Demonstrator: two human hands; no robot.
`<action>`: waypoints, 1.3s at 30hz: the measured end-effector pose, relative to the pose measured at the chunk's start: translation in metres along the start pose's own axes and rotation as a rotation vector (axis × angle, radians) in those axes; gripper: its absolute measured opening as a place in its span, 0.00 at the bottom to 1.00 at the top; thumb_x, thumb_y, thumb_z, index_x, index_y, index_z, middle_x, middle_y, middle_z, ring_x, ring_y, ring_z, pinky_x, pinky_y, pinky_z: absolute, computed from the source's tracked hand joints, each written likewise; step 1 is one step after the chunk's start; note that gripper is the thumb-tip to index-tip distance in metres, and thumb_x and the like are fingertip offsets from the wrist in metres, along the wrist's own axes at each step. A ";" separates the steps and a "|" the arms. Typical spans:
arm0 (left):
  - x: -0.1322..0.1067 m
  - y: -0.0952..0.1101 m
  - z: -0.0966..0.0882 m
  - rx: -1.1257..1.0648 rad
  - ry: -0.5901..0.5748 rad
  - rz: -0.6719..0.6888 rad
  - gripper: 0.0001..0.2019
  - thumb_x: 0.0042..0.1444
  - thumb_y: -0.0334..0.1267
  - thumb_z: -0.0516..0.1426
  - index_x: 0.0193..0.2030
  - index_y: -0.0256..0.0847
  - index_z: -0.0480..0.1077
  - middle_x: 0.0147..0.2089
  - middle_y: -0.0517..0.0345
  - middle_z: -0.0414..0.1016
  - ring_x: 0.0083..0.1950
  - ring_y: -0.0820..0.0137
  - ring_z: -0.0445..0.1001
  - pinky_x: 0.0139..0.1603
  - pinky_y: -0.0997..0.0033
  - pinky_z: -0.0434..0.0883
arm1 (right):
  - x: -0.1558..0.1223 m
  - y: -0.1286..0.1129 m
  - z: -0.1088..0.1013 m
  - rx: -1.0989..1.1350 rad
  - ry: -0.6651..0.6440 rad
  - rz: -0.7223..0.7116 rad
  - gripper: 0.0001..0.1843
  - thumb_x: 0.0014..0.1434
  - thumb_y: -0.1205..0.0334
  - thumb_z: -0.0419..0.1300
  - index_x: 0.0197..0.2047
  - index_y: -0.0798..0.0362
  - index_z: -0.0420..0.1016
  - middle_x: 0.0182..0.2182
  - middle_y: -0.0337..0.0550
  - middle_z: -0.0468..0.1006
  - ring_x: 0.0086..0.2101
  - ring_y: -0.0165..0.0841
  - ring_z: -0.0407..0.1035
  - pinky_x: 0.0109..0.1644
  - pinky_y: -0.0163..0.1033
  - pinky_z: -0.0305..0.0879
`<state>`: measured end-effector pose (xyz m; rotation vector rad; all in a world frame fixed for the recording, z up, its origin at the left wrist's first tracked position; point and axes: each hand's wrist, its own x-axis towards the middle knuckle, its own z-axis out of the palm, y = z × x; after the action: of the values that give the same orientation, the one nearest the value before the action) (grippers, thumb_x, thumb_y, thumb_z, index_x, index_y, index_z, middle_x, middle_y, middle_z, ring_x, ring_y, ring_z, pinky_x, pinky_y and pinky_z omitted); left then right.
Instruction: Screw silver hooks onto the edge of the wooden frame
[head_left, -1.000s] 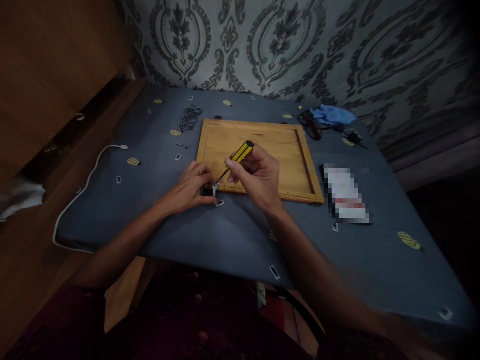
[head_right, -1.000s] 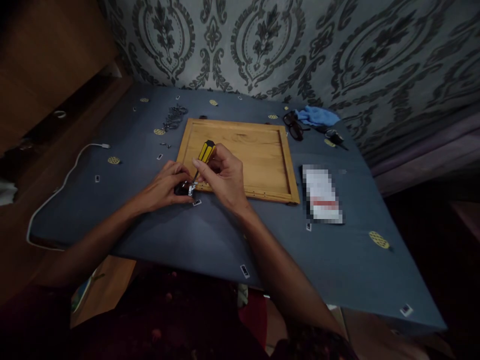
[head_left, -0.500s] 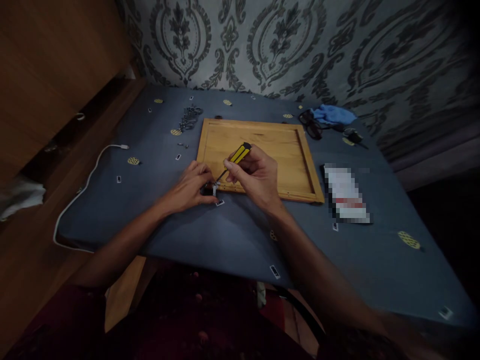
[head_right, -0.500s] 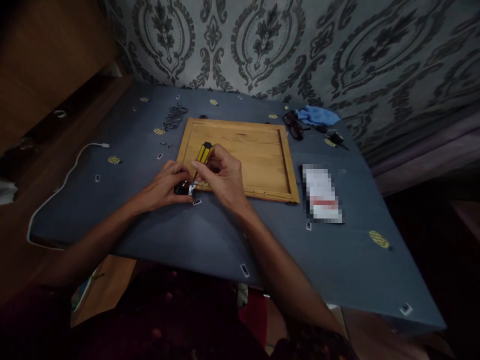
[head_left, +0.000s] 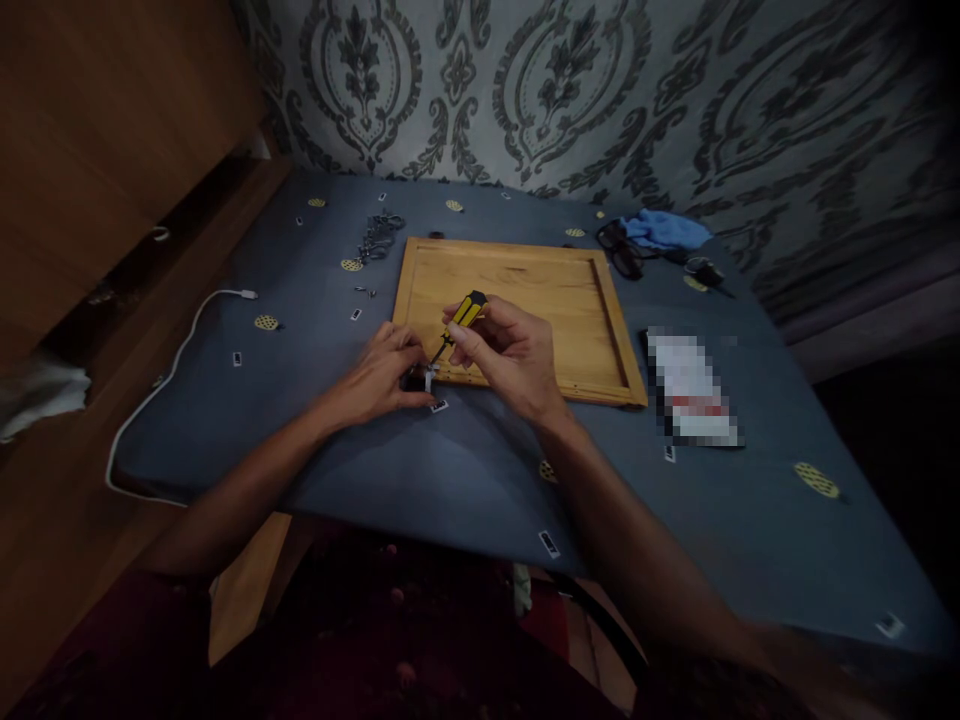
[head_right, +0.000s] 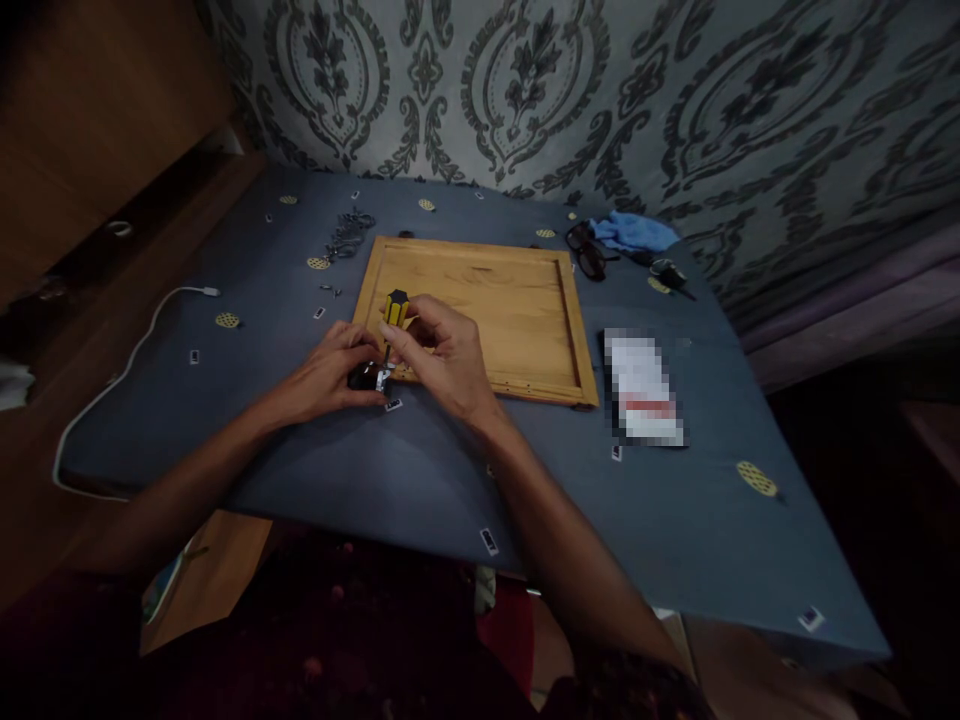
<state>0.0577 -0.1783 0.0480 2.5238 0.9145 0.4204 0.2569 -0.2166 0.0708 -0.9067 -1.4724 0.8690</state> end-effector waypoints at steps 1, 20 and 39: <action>0.000 0.000 0.000 0.000 0.002 0.002 0.21 0.57 0.57 0.66 0.44 0.40 0.75 0.49 0.51 0.72 0.53 0.57 0.66 0.56 0.56 0.67 | 0.000 0.000 0.001 0.005 0.015 0.017 0.22 0.57 0.41 0.71 0.35 0.50 0.73 0.28 0.33 0.75 0.24 0.26 0.71 0.27 0.35 0.69; 0.000 -0.001 0.002 0.000 0.011 -0.001 0.21 0.56 0.55 0.68 0.45 0.40 0.75 0.50 0.51 0.72 0.53 0.57 0.66 0.57 0.56 0.66 | -0.001 -0.003 0.000 0.000 0.113 -0.040 0.18 0.59 0.45 0.71 0.43 0.49 0.80 0.29 0.33 0.76 0.22 0.27 0.71 0.28 0.36 0.73; 0.000 0.000 0.000 0.003 -0.005 0.003 0.21 0.58 0.56 0.66 0.45 0.40 0.75 0.50 0.50 0.71 0.53 0.56 0.65 0.57 0.55 0.66 | -0.001 0.003 0.003 0.044 0.071 -0.056 0.15 0.60 0.49 0.71 0.43 0.49 0.80 0.29 0.33 0.75 0.23 0.24 0.71 0.28 0.34 0.71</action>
<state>0.0575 -0.1785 0.0482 2.5279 0.9099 0.4140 0.2542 -0.2162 0.0673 -0.8515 -1.4053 0.8175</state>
